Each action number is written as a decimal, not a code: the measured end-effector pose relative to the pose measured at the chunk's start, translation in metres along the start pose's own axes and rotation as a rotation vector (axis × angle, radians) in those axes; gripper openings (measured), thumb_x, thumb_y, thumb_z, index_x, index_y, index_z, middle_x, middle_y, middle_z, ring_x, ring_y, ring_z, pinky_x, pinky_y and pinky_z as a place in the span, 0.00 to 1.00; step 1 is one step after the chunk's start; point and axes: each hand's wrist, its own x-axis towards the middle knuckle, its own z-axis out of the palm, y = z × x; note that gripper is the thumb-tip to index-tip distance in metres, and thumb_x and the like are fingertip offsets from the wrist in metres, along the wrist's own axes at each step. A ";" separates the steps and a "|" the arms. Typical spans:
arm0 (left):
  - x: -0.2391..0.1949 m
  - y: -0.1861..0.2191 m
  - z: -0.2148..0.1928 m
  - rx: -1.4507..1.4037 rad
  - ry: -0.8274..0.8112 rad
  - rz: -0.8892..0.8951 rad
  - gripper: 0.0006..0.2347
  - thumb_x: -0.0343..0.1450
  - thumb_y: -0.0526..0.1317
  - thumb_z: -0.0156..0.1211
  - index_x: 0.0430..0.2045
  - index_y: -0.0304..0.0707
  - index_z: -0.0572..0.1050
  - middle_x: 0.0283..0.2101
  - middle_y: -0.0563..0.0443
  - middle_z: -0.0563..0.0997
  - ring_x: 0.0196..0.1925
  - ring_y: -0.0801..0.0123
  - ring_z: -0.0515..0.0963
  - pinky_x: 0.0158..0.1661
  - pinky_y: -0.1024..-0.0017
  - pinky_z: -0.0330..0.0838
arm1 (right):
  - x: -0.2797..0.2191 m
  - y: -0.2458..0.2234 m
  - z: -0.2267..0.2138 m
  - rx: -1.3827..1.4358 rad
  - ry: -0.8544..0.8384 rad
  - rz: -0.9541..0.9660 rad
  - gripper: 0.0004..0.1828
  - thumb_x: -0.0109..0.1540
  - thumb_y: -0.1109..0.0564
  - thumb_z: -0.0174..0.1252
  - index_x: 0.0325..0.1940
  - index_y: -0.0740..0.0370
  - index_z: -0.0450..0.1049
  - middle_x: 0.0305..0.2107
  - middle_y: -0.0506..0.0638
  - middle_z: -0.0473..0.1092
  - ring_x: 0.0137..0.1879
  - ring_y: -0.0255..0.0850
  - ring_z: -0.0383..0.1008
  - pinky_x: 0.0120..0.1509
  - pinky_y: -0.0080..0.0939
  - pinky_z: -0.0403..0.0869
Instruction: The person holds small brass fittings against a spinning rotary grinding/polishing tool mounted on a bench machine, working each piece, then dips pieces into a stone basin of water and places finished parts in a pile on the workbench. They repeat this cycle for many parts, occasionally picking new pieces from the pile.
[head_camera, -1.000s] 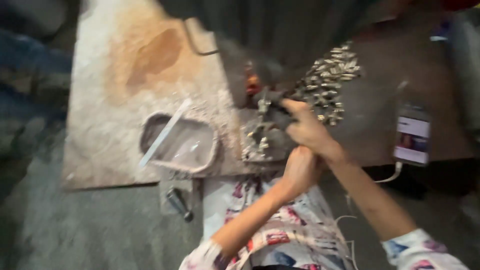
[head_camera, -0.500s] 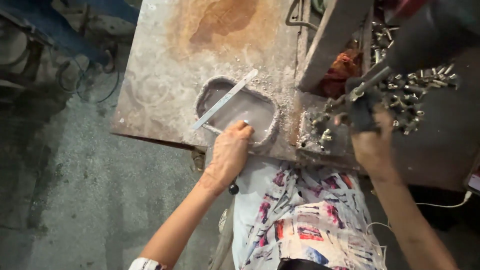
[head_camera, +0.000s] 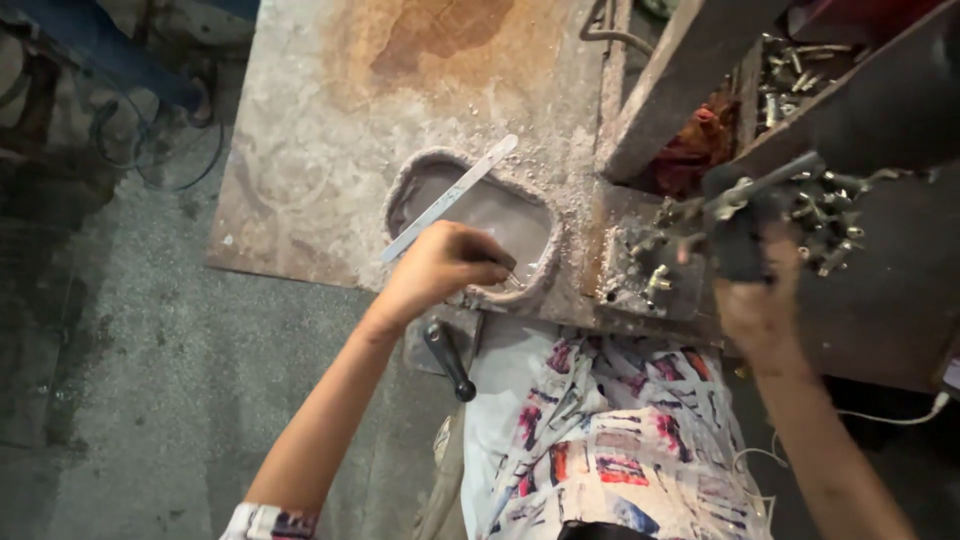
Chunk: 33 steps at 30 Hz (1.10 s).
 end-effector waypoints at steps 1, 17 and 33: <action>-0.002 0.000 0.000 -0.200 -0.018 -0.068 0.08 0.64 0.34 0.68 0.34 0.33 0.85 0.34 0.45 0.87 0.36 0.65 0.85 0.41 0.69 0.78 | -0.004 0.001 0.001 -0.008 0.055 0.052 0.17 0.70 0.68 0.50 0.63 0.62 0.72 0.52 0.54 0.73 0.50 0.40 0.76 0.51 0.41 0.77; -0.010 0.066 0.188 -0.383 0.529 0.136 0.10 0.67 0.30 0.67 0.42 0.36 0.80 0.44 0.49 0.83 0.36 0.72 0.85 0.35 0.74 0.79 | -0.021 0.023 -0.024 0.019 -0.043 0.017 0.22 0.65 0.65 0.45 0.63 0.68 0.67 0.50 0.58 0.72 0.55 0.47 0.74 0.69 0.50 0.72; 0.024 0.068 0.171 0.112 0.553 0.287 0.18 0.64 0.32 0.65 0.49 0.35 0.74 0.50 0.43 0.76 0.53 0.51 0.77 0.48 0.61 0.75 | -0.033 0.072 -0.052 -0.379 0.047 -0.211 0.29 0.67 0.64 0.48 0.73 0.70 0.54 0.60 0.54 0.61 0.63 0.41 0.67 0.73 0.43 0.67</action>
